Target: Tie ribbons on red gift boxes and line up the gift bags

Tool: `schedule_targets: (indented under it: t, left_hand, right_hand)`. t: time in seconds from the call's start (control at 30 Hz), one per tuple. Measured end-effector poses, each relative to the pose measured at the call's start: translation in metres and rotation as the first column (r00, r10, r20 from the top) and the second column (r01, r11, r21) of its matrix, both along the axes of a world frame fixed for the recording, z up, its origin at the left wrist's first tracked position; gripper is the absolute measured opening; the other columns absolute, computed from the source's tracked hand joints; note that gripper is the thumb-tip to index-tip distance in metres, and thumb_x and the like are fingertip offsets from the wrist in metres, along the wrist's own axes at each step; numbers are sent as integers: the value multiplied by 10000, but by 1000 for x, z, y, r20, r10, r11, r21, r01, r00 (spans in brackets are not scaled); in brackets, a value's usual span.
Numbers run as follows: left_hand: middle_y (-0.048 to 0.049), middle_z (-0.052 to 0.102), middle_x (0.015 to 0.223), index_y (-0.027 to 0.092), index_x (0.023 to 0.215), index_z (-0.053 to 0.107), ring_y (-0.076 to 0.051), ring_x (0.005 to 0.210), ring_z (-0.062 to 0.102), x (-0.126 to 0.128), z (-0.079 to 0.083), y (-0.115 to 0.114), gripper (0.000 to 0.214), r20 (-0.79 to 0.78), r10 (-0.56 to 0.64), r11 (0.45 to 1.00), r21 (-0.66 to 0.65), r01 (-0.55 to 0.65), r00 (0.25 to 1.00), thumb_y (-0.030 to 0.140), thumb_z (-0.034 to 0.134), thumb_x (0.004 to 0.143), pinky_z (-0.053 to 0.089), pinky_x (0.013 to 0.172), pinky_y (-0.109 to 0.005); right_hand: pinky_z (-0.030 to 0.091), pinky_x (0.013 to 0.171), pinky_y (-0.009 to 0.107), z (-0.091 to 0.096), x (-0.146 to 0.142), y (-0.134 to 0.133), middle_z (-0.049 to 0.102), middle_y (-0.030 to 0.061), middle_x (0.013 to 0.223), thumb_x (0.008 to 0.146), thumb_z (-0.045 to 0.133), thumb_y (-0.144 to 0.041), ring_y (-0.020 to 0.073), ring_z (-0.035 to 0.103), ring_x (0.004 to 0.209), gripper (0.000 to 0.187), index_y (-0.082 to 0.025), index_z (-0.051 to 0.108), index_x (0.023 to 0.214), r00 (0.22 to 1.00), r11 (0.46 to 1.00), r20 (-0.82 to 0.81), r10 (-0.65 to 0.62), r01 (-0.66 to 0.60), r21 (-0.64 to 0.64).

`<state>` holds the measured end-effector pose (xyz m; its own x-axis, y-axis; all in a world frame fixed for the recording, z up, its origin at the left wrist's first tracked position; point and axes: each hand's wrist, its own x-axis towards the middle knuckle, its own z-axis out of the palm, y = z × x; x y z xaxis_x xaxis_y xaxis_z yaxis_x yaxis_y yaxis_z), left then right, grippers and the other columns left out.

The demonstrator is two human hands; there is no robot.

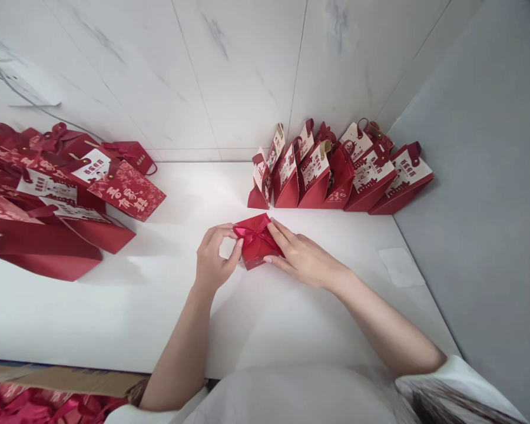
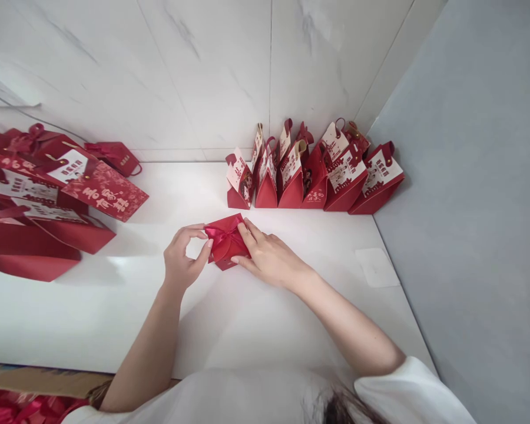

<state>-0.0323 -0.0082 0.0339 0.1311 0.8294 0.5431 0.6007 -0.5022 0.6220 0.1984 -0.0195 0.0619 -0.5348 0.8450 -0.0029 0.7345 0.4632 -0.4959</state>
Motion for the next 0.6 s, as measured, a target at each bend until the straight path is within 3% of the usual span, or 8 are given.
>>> schedule_targets:
  t: [0.13, 0.2, 0.27, 0.43, 0.6]
  left_hand:
    - [-85, 609, 1248, 240, 1207, 554, -232, 1177, 597, 6, -2, 0, 397, 165, 79, 972, -230, -40, 983, 309, 677, 836, 548, 925, -404]
    - [-80, 583, 1280, 255, 1178, 616, -233, 1199, 579, 6, -2, 1, 352, 194, 32, 952, -305, 29, 980, 346, 676, 843, 534, 958, -397]
    - [-80, 586, 1267, 247, 1063, 683, -232, 1198, 577, 5, -2, 2, 235, 240, -14, 930, -353, 101, 971, 372, 651, 867, 506, 1000, -394]
    - [-85, 618, 1193, 206, 837, 652, -230, 1103, 611, 14, -5, 1, 201, 327, 58, 908, -410, 86, 943, 403, 644, 871, 507, 961, -383]
    - [-63, 612, 1160, 228, 943, 635, -219, 1106, 604, 25, -5, -2, 132, 256, 48, 936, -348, 46, 966, 302, 664, 838, 483, 1003, -401]
  right_hand:
    - [474, 1033, 568, -1, -2, -2, 202, 170, 1633, 1002, 396, -517, 386, 492, 1345, 664, -244, 205, 1577, 999, 1000, -50, 10, -9, 11]
    - [447, 1069, 564, -3, -2, -2, 210, 122, 1638, 1006, 401, -502, 366, 435, 1394, 582, -318, 290, 1547, 996, 999, -85, 25, -21, 46]
    - [421, 1097, 564, -5, -2, -2, 207, 118, 1638, 1006, 405, -500, 359, 367, 1437, 561, -317, 334, 1532, 995, 997, -100, 22, -15, 70]
    - [412, 1109, 568, -10, -5, 0, 218, 142, 1631, 1007, 405, -495, 351, 327, 1457, 580, -249, 352, 1529, 990, 998, -137, 23, -15, 62]
    - [401, 1134, 538, -13, -6, 1, 279, 116, 1610, 1009, 402, -495, 322, 360, 1445, 532, -271, 419, 1491, 982, 997, -181, 45, -32, 77]
